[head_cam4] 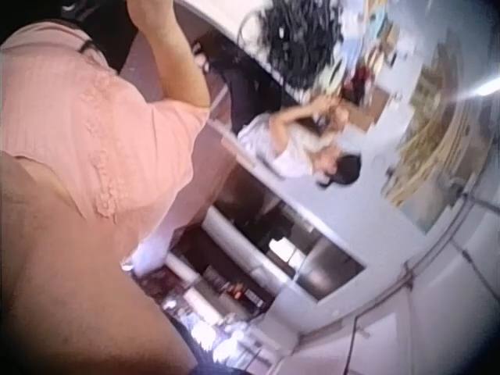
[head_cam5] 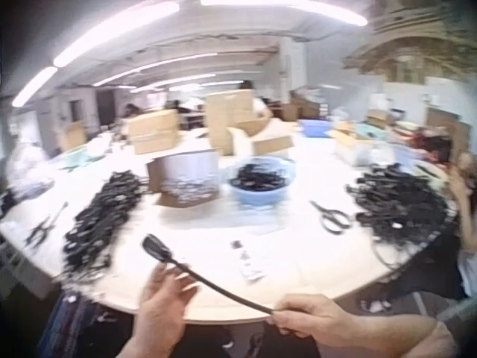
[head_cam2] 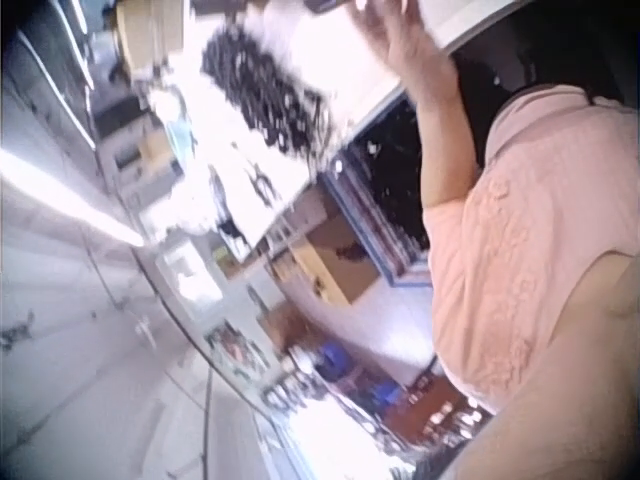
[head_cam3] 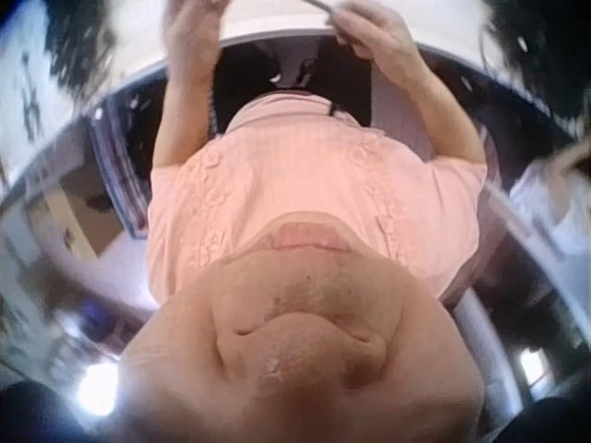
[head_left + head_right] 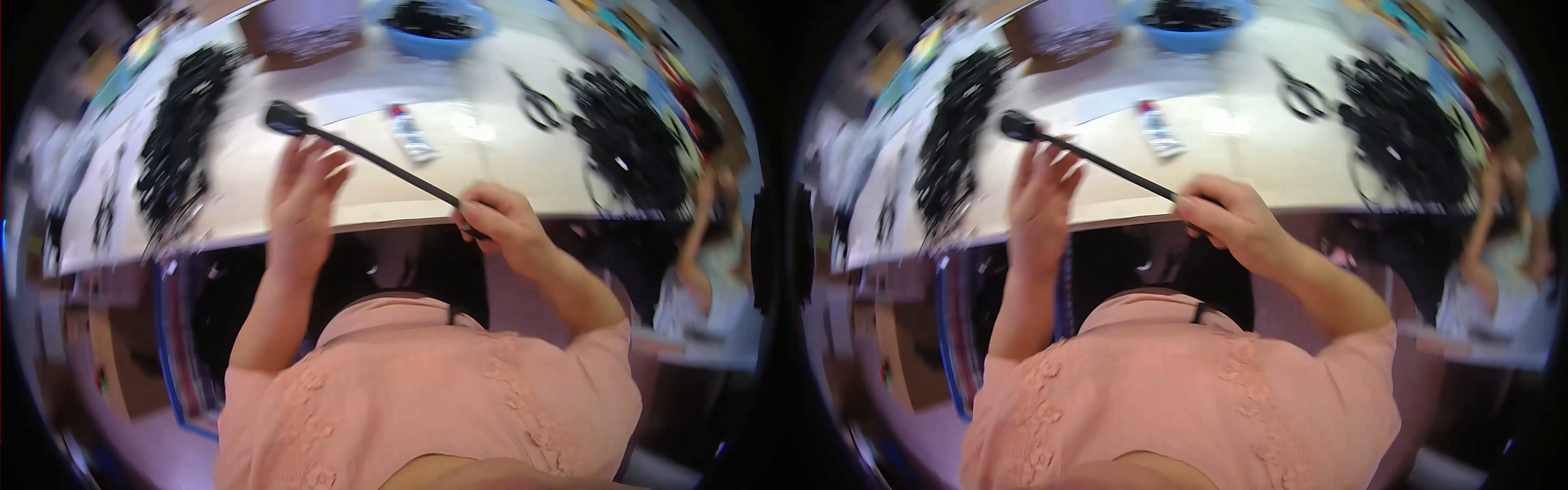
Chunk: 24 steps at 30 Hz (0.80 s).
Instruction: The person assembles electronic components and small plastic parts using a glue tube to join them together.
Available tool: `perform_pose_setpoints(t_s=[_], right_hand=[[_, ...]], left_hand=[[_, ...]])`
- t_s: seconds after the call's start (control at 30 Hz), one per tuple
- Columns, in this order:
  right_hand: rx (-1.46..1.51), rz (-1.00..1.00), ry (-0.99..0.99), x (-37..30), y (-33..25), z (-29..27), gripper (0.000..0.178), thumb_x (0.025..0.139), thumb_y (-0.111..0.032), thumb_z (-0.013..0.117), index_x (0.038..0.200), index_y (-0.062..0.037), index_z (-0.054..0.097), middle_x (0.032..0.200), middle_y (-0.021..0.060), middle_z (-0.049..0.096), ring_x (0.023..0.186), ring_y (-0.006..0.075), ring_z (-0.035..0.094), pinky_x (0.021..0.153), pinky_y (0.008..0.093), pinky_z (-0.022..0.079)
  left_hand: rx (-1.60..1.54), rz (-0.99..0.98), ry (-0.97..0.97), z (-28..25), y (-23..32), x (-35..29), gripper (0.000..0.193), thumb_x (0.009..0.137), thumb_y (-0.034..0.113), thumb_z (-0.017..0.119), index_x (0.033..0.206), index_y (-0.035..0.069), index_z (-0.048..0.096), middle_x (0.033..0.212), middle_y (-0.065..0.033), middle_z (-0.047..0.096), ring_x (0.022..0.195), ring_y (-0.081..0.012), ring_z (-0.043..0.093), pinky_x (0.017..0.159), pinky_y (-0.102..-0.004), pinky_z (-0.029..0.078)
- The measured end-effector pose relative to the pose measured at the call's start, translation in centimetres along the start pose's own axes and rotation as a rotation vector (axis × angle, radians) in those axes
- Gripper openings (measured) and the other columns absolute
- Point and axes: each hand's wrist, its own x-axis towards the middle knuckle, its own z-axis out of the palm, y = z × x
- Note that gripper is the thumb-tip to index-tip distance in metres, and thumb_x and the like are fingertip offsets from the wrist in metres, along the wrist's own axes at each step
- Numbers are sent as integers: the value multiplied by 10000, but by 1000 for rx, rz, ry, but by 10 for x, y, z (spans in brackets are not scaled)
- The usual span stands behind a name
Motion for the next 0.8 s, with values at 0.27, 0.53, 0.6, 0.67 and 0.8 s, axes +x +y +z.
perform_pose_setpoints(t_s=[0.27,0.53,0.6,0.67,0.8], right_hand=[[-146,-291,376,-41,-144,-96,227,861,-265,490,857,-42,537,639,28,486,434,28,306,346,193,233],[-470,-596,557,-6,-246,-247,233,841,-259,503,823,-31,548,653,32,522,478,87,404,451,239,336],[-1298,-735,1208,-3,-248,-261,244,823,-268,508,855,-30,556,733,85,570,641,201,537,597,311,402],[-1434,-722,1267,-3,-234,-262,251,827,-277,495,863,-38,559,766,116,574,666,243,546,614,339,410],[-1650,-584,1413,-8,-218,-293,264,836,-310,458,893,-79,574,868,169,575,770,337,553,677,407,425]], left_hand=[[8,-149,-120,-10,4,-14,408,896,109,434,1283,31,331,1107,-73,507,876,-123,541,766,-247,461],[35,-207,-74,-14,-6,-14,376,875,70,456,1240,11,385,1049,-71,502,804,-113,527,741,-234,446],[60,-214,-46,-13,-6,-14,372,872,69,462,1233,8,393,1039,-66,501,795,-108,520,739,-233,440],[67,-210,-32,-16,-6,-13,370,871,70,465,1230,9,398,1036,-64,500,789,-106,516,736,-232,438],[101,-227,0,-18,-9,-10,358,869,72,472,1218,12,416,1033,-62,498,777,-101,507,726,-229,431]])
